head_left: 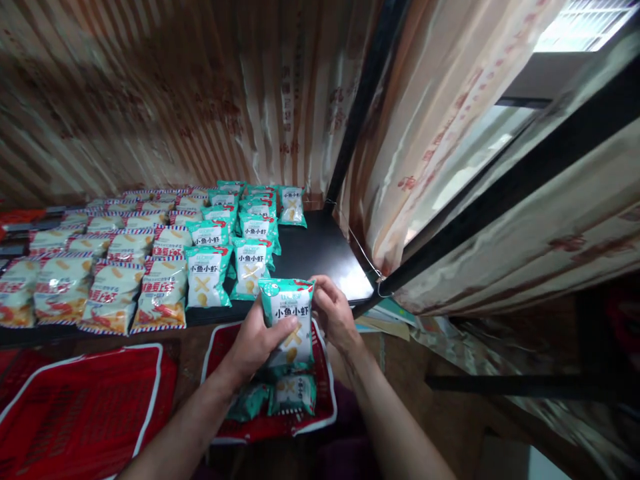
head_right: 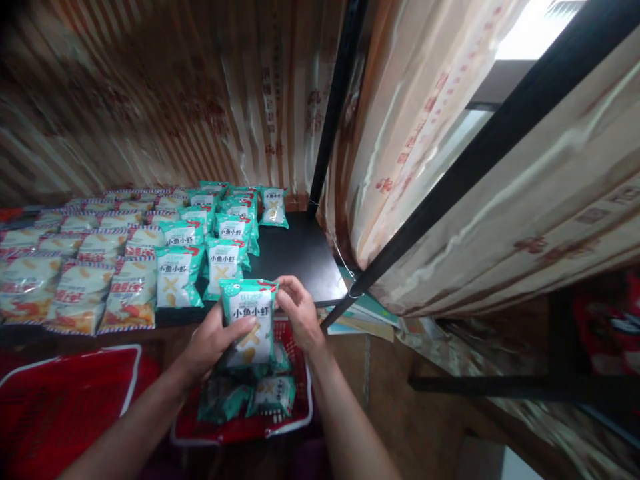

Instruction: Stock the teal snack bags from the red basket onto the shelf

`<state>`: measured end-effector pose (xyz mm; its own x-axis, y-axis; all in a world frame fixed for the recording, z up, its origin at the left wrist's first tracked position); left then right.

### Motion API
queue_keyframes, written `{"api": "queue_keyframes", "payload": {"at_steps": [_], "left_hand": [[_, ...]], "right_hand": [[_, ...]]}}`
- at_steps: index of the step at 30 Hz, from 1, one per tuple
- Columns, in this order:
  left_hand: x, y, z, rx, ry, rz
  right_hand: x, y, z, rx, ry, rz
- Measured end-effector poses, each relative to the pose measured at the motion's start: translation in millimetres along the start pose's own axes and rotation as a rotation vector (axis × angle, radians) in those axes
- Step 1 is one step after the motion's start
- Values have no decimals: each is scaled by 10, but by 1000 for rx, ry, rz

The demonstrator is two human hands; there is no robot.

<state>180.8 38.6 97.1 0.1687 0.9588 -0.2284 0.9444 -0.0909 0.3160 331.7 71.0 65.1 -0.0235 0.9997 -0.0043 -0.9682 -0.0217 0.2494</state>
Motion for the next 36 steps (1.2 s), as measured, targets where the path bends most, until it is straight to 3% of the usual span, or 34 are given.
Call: {"api": "queue_keyframes", "payload": {"at_steps": [6, 13, 19, 24, 30, 36], "left_hand": [[14, 32, -47, 192, 48, 9], [36, 29, 43, 210, 31, 71], [19, 12, -10, 254, -22, 64], [-14, 25, -23, 122, -58, 51], [29, -8, 38, -60, -70, 37], [96, -69, -70, -180, 36, -71]], "right_hand": [[-3, -75, -13, -72, -11, -17], [23, -119, 18, -116, -46, -196], [83, -125, -52, 22, -3, -277], [103, -125, -99, 179, 22, -299], [123, -58, -132, 243, 78, -190], [108, 35, -82, 233, 47, 0]]}}
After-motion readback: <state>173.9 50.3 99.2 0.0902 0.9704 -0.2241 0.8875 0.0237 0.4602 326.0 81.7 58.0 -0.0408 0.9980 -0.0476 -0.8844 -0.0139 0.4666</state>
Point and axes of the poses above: each hand's wrist, its own x-axis towards the middle knuckle, its own y-axis out of the palm, z = x × y, the point moved 6 cm from there along x, towards the middle knuckle, and after that the axes turned 9 degrees about -x, right-handed, at the moved point
